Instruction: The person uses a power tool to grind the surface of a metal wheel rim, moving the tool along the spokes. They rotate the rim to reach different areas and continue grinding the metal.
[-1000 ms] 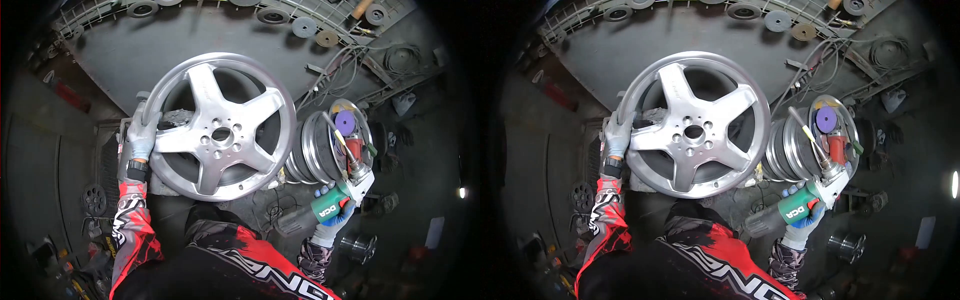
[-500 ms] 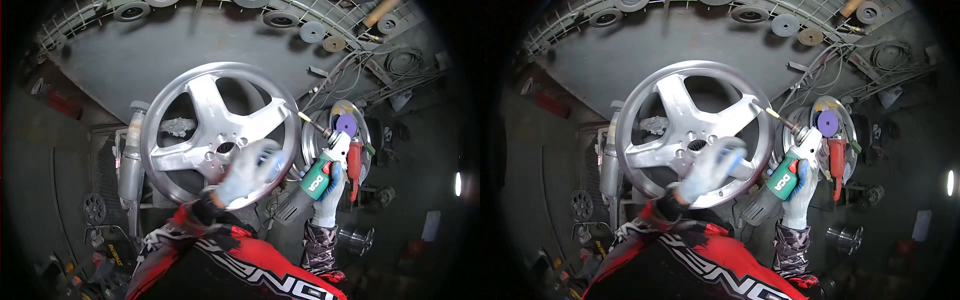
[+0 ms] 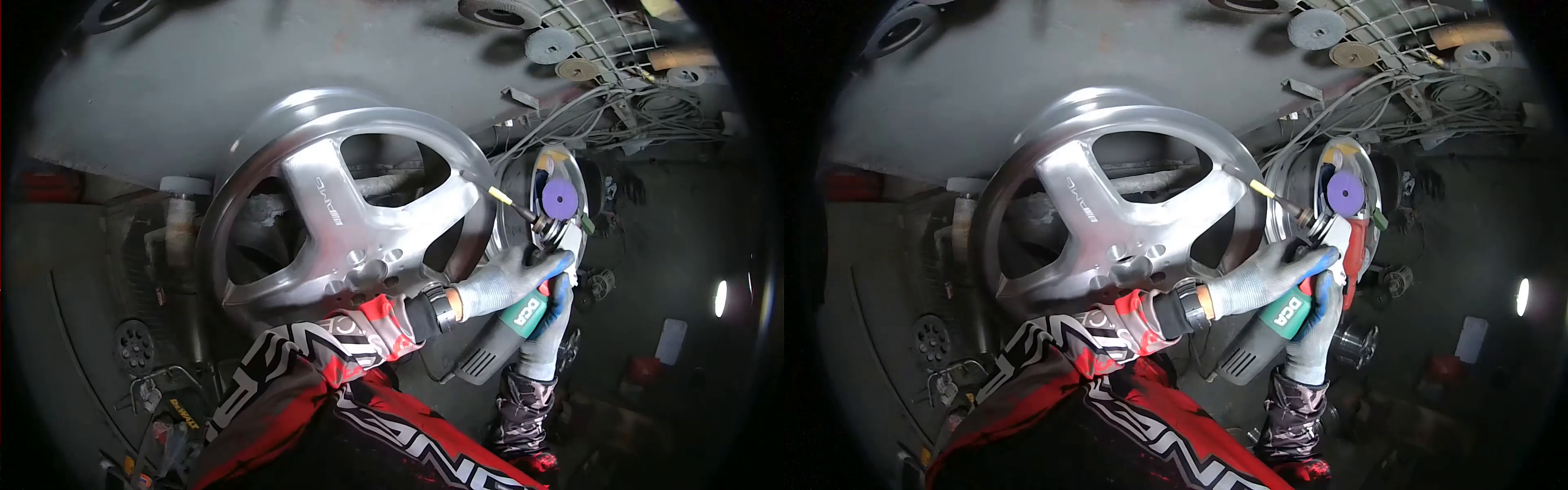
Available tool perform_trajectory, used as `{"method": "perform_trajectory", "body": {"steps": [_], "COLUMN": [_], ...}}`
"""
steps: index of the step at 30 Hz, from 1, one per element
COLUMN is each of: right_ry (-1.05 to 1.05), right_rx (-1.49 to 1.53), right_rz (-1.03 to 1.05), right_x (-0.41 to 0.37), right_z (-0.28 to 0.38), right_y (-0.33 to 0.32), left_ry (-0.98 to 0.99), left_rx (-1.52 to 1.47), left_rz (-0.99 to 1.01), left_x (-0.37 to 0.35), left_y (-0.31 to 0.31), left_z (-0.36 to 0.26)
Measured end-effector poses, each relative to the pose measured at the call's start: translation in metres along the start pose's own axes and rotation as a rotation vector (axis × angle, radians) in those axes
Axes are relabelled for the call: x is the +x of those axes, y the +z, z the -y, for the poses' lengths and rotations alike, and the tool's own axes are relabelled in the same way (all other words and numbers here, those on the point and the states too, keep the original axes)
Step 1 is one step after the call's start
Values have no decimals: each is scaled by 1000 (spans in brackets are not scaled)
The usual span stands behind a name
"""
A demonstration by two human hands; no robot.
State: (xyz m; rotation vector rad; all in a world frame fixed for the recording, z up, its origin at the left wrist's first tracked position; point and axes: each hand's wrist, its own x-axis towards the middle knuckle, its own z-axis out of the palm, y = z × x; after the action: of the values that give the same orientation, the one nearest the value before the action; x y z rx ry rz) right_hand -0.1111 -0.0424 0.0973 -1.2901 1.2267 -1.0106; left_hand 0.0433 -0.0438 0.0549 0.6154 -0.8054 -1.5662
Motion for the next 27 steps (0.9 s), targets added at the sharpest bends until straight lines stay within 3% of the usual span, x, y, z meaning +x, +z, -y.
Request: {"method": "perform_trajectory", "body": {"steps": [2, 3, 7, 8, 9, 10, 11, 12, 14, 15, 17, 20, 21, 24, 27], "right_ry": [41, 23, -43, -63, 51, 34, 9, -15, -42, -42, -28, -82, -30, 23, 36], "right_rx": [14, -80, -267, -297, -74, -96, -180, -264, -332, -331, -305, -453, -386, -157, -176], "right_rz": [-4, -1, -39, -52, -25, -11, -10, -9, -33, -23, -27, -4, 59, -13, 25], "right_x": [0, -1, -2, -2, -1, -4, -4, -6, -6, -5, -6, -7, -6, -6, -7], "right_z": [2, 2, 4, 5, 13, 20, 21, 21, 21, 21, 23, 24, 35, 35, 34], "right_y": [2, 0, 4, 9, 12, 20, 20, 19, 22, 24, 18, 20, 27, 32, 27], "left_ry": [91, 482, 592, 591, 588, 588, 577, 453, 155, 154, 636, 671, 667, 697, 609], "left_rx": [127, 670, 888, 882, 864, 846, 643, 508, 246, 241, 837, 825, 820, 689, 681], "left_rz": [3, -50, -232, -228, -210, -192, -170, -53, -16, -17, -225, -285, -282, -237, -165], "left_x": [1, 1, -2, -3, -3, -4, 1, 1, -2, -3, -10, -10, -8, 0, 1], "left_y": [-2, -2, 6, 6, 6, 5, 6, 3, 4, 3, 7, 8, 8, 10, 10], "left_z": [12, 30, 52, 48, 44, 42, 37, 33, 21, 27, 37, 38, 39, 40, 41]}}
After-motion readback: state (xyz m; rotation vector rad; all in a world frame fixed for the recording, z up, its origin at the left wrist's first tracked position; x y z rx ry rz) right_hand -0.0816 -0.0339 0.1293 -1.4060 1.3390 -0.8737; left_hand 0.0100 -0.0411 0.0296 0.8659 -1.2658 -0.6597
